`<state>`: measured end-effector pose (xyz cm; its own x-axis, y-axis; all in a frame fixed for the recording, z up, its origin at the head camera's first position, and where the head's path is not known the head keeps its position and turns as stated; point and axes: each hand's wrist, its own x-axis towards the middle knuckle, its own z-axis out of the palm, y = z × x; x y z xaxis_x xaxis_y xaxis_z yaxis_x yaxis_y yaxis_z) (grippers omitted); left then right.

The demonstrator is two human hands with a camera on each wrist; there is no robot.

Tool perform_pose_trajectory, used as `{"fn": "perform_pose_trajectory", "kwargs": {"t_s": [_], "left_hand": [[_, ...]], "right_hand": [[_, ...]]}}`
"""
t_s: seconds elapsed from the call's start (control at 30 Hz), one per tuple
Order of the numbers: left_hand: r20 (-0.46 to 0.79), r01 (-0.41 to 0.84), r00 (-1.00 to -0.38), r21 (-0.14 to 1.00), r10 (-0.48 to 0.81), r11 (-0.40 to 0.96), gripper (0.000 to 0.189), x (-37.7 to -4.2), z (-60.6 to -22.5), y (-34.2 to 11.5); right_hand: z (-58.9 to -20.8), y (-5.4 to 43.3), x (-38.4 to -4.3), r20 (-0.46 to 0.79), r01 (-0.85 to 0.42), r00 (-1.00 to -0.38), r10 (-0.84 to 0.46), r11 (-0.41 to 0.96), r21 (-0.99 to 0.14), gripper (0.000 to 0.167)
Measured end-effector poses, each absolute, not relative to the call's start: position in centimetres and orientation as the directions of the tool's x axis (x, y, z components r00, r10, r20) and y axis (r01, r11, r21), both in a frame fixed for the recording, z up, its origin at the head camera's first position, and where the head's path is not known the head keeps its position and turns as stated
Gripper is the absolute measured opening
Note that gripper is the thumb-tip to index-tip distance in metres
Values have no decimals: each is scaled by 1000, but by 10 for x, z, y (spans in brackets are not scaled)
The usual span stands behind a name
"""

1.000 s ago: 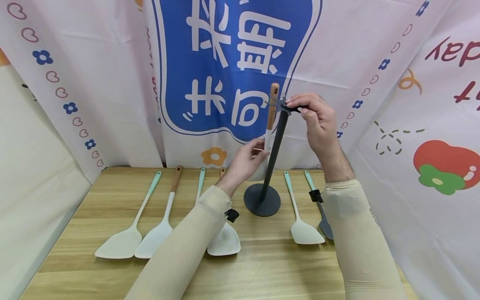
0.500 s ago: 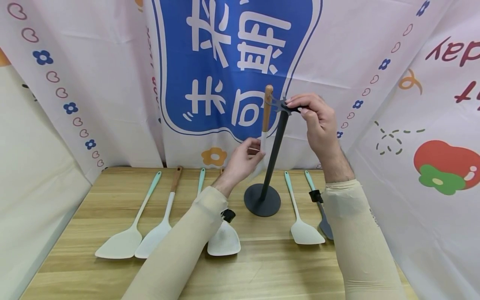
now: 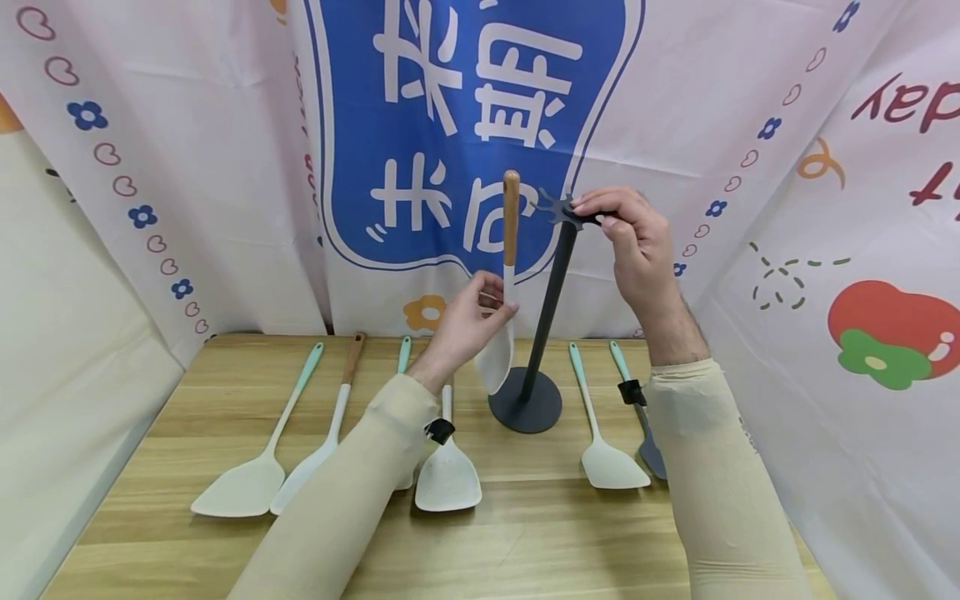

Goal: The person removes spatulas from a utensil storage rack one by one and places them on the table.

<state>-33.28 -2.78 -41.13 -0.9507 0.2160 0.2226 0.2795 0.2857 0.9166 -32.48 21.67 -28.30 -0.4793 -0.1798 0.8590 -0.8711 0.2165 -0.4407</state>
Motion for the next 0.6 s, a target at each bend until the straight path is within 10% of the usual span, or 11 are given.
{"fn": "perform_pose_trajectory", "kwargs": {"t_s": [0.6], "left_hand": [[308, 360, -931, 861, 195, 359, 35, -318, -393, -68]], "right_hand": [[-284, 218, -327, 859, -872, -477, -188, 223, -435, 40]]}}
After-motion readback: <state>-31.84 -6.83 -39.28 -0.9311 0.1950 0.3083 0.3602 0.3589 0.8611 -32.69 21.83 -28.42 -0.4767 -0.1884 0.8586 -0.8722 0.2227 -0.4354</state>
